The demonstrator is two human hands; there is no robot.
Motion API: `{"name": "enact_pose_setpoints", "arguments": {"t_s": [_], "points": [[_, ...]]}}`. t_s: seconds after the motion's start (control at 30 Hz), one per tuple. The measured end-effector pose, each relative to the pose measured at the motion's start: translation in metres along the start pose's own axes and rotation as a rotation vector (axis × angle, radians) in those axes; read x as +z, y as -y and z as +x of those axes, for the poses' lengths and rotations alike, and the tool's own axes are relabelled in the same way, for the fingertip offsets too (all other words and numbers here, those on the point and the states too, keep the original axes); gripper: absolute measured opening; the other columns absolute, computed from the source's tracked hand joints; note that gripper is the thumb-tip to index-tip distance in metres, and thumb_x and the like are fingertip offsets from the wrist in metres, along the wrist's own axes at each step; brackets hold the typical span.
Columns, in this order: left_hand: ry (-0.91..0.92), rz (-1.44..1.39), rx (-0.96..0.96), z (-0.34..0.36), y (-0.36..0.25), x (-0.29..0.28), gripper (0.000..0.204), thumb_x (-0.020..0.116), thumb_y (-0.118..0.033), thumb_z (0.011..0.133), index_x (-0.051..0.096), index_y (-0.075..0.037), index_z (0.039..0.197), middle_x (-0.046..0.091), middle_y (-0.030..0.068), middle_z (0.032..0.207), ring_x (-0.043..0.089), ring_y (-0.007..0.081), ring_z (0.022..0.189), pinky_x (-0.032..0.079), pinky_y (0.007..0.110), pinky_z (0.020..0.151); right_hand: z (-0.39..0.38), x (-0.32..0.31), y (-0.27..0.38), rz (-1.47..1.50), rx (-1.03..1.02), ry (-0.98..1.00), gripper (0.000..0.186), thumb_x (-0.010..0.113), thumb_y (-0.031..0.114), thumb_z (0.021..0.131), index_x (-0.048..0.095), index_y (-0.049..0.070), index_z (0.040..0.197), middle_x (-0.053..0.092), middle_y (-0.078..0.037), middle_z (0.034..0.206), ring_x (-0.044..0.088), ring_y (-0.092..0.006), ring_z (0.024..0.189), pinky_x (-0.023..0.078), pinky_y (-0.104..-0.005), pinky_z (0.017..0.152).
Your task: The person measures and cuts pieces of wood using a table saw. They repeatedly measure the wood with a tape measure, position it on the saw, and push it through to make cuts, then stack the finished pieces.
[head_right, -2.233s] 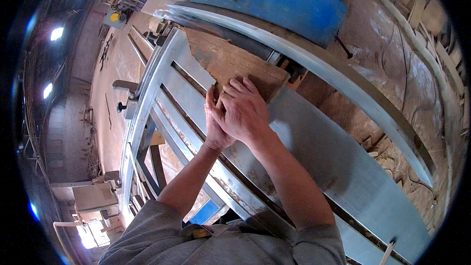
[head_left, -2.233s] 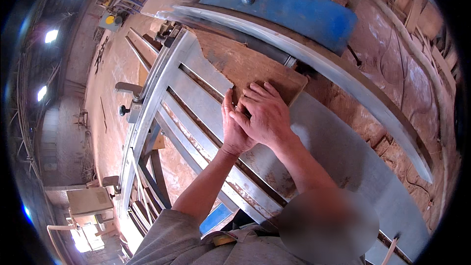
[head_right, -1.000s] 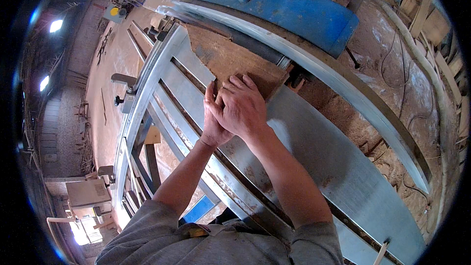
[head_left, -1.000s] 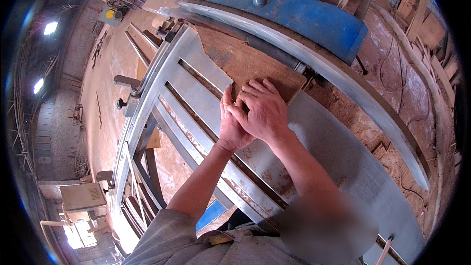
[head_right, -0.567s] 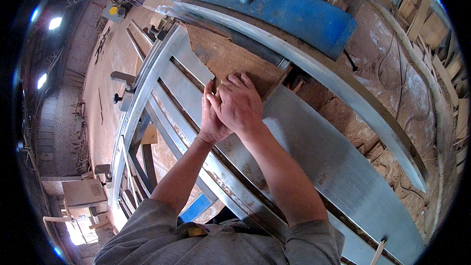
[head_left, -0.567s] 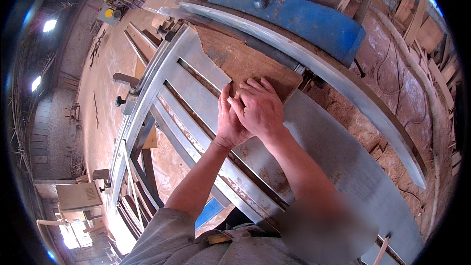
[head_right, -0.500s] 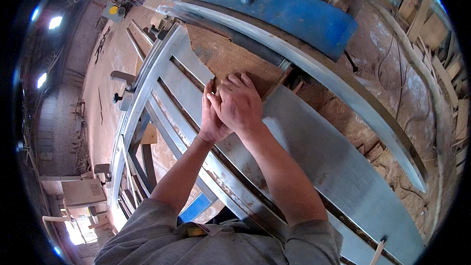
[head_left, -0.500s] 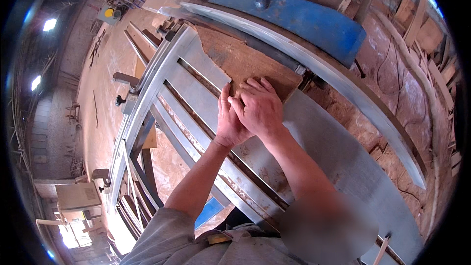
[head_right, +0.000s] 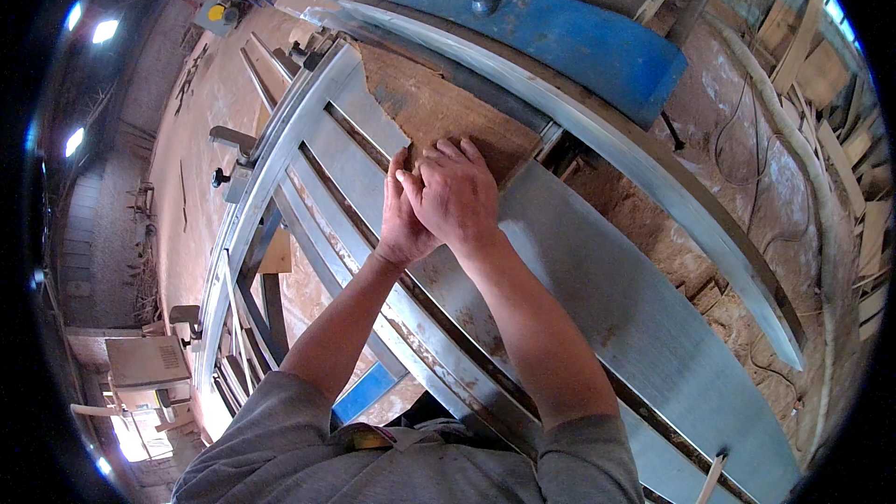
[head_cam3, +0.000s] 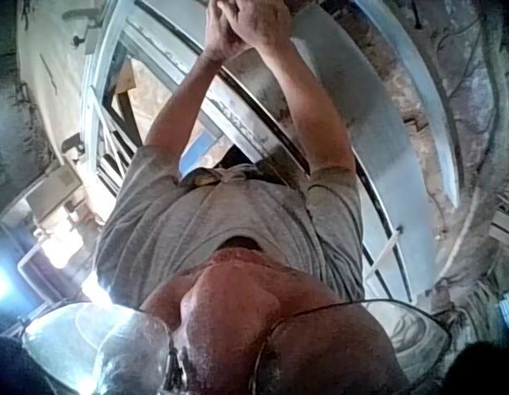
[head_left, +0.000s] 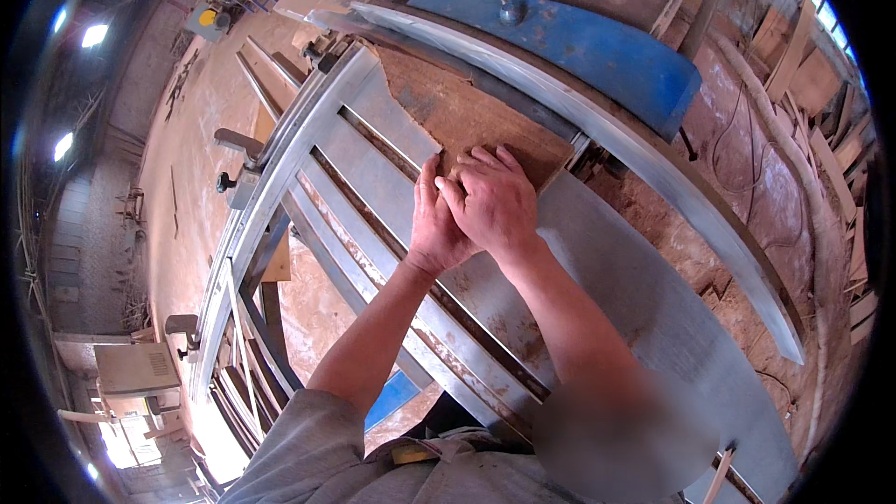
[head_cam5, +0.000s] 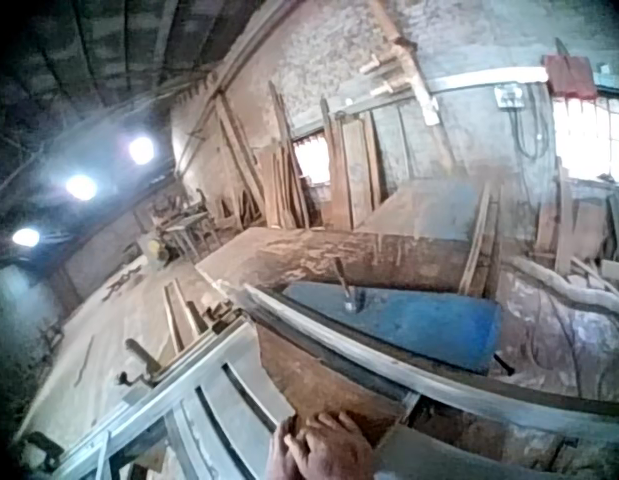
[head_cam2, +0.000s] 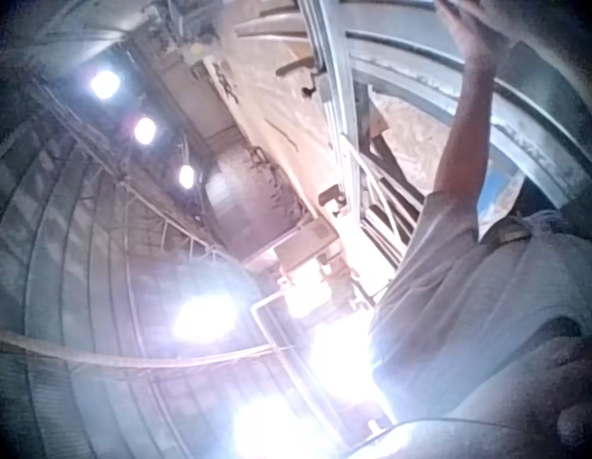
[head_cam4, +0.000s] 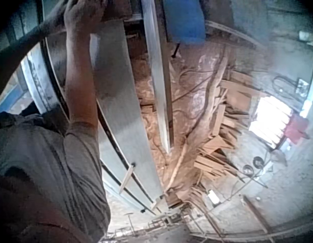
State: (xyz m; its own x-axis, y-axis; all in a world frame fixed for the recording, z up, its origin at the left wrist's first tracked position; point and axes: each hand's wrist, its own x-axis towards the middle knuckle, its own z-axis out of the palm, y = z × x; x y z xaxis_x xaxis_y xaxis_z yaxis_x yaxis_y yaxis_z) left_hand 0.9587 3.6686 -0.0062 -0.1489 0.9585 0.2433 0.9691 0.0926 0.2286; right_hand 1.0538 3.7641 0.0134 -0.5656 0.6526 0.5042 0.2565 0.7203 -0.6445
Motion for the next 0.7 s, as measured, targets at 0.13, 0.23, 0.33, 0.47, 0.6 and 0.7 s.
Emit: {"name": "enact_pose_setpoints", "arguments": {"t_s": [0.13, 0.23, 0.33, 0.47, 0.6, 0.7], "points": [[-0.037, -0.040, -0.010, 0.0001, 0.0007, 0.0012, 0.076, 0.074, -0.050, 0.073, 0.054, -0.010, 0.134, 0.049, 0.0157, 0.140, 0.028, 0.0473, 0.137, 0.017, 0.055, 0.118, -0.0002, 0.0004, -0.0004, -0.003, 0.001, 0.017, 0.033, 0.061, 0.034, 0.090, 0.073, 0.003, 0.086, 0.073, -0.014, 0.101, 0.065, -0.0284, 0.111, 0.036, -0.0421, 0.111], [-0.122, -0.083, 0.000, 0.0001, -0.0010, 0.0009, 0.074, 0.072, -0.050, 0.075, 0.053, -0.010, 0.134, 0.051, 0.0151, 0.137, 0.030, 0.0455, 0.136, 0.017, 0.056, 0.118, 0.0003, 0.0005, -0.0003, -0.035, -0.009, 0.033, 0.034, 0.061, 0.034, 0.090, 0.073, 0.003, 0.085, 0.073, -0.015, 0.099, 0.066, -0.0284, 0.110, 0.036, -0.0421, 0.111], [-0.089, -0.029, 0.016, 0.0003, -0.0013, 0.0001, 0.073, 0.072, -0.051, 0.075, 0.053, -0.011, 0.134, 0.051, 0.0143, 0.137, 0.031, 0.0449, 0.135, 0.016, 0.056, 0.118, 0.0001, 0.0010, -0.0003, -0.031, -0.026, 0.015, 0.033, 0.061, 0.033, 0.090, 0.073, 0.003, 0.083, 0.073, -0.015, 0.097, 0.066, -0.0284, 0.109, 0.037, -0.0423, 0.110], [-0.083, -0.070, 0.002, 0.0014, 0.0000, 0.0012, 0.074, 0.072, -0.052, 0.075, 0.054, -0.011, 0.133, 0.052, 0.0137, 0.136, 0.032, 0.0432, 0.136, 0.015, 0.055, 0.119, 0.0002, 0.0007, -0.0002, -0.057, -0.048, -0.013, 0.024, 0.064, 0.029, 0.088, 0.073, 0.007, 0.083, 0.073, -0.011, 0.100, 0.067, -0.0254, 0.105, 0.043, -0.0401, 0.103], [-0.060, -0.037, -0.006, 0.0022, 0.0010, 0.0039, 0.073, 0.071, -0.052, 0.075, 0.053, -0.011, 0.133, 0.052, 0.0133, 0.136, 0.033, 0.0414, 0.135, 0.014, 0.054, 0.119, 0.0012, -0.0010, 0.0009, -0.059, -0.056, -0.021, 0.024, 0.064, 0.029, 0.088, 0.072, 0.007, 0.082, 0.073, -0.011, 0.098, 0.067, -0.0255, 0.103, 0.044, -0.0400, 0.102], [-0.060, 0.077, 0.028, 0.0018, 0.0021, 0.0050, 0.085, 0.079, -0.051, 0.066, 0.051, -0.009, 0.134, 0.049, 0.0158, 0.137, 0.030, 0.0456, 0.135, 0.023, 0.052, 0.116, 0.0016, -0.0020, 0.0019, -0.067, -0.054, -0.002, 0.024, 0.063, 0.028, 0.088, 0.072, 0.007, 0.082, 0.073, -0.010, 0.098, 0.067, -0.0253, 0.102, 0.045, -0.0397, 0.101]]}}
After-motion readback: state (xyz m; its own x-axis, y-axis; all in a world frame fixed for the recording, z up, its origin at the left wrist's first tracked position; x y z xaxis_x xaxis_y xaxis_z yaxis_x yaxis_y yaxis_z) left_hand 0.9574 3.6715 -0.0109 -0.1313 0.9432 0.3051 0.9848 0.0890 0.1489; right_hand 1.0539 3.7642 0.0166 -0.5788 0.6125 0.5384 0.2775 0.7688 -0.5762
